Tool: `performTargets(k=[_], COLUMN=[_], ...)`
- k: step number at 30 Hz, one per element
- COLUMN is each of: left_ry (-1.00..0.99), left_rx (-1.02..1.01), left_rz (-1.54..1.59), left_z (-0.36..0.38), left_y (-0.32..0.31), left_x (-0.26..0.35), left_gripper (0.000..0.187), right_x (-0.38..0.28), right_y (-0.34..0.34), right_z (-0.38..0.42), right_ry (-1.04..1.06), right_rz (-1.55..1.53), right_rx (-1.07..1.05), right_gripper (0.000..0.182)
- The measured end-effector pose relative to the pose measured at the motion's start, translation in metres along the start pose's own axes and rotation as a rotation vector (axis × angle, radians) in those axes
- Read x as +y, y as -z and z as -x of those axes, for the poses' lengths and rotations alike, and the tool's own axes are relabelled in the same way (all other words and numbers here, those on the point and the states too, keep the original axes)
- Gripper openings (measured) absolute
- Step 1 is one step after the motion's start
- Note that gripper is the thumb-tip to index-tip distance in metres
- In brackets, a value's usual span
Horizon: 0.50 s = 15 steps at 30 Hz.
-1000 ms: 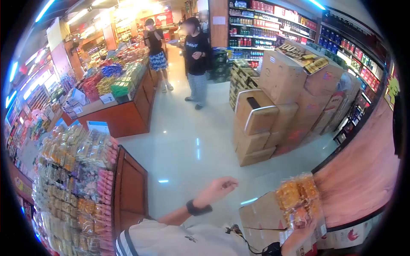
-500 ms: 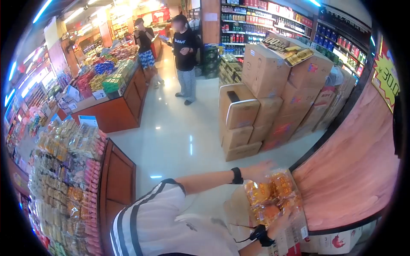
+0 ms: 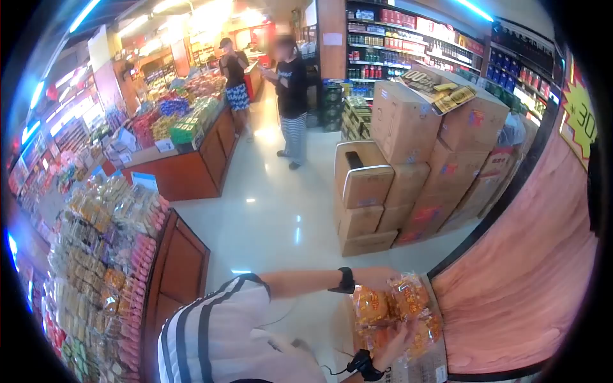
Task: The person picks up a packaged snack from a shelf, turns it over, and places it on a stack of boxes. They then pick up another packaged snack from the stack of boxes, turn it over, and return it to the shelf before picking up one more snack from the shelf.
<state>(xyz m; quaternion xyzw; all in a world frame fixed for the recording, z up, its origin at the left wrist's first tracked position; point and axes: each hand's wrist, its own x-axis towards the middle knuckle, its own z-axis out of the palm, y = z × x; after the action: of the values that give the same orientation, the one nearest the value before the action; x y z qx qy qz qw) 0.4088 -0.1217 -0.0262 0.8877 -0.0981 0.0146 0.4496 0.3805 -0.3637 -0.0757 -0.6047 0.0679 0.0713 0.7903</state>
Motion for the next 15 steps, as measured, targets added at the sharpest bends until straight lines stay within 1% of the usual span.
performTargets(k=[2,5,8,11,14,15], left_ry=[-0.005,0.046,0.102,0.079,0.021,0.026], left_rx=[-0.012,-0.034,-0.038,-0.018,0.08,0.083], left_rz=[0.12,0.056,0.152,0.084,0.091,0.11], left_z=[0.002,0.004,0.011,0.012,0.022,0.024], left_y=[0.0,0.004,0.013,0.009,0.013,0.016], left_x=[0.008,0.022,0.045,0.038,0.052,0.057], left_gripper=[0.046,0.05,0.052,0.051,0.051,0.051], right_x=[0.0,-0.013,-0.027,-0.037,-0.056,-0.062], right_y=[0.0,-0.007,-0.014,-0.019,-0.026,-0.029], right_z=[0.001,0.011,0.022,0.028,0.035,0.038], right_ry=[0.002,0.001,-0.009,-0.027,0.012,0.018], right_rz=[0.043,0.11,0.156,0.188,0.163,0.153], right_rx=[-0.005,-0.011,0.027,0.038,0.01,-0.002], right_gripper=[0.051,0.048,0.046,0.045,0.044,0.044])
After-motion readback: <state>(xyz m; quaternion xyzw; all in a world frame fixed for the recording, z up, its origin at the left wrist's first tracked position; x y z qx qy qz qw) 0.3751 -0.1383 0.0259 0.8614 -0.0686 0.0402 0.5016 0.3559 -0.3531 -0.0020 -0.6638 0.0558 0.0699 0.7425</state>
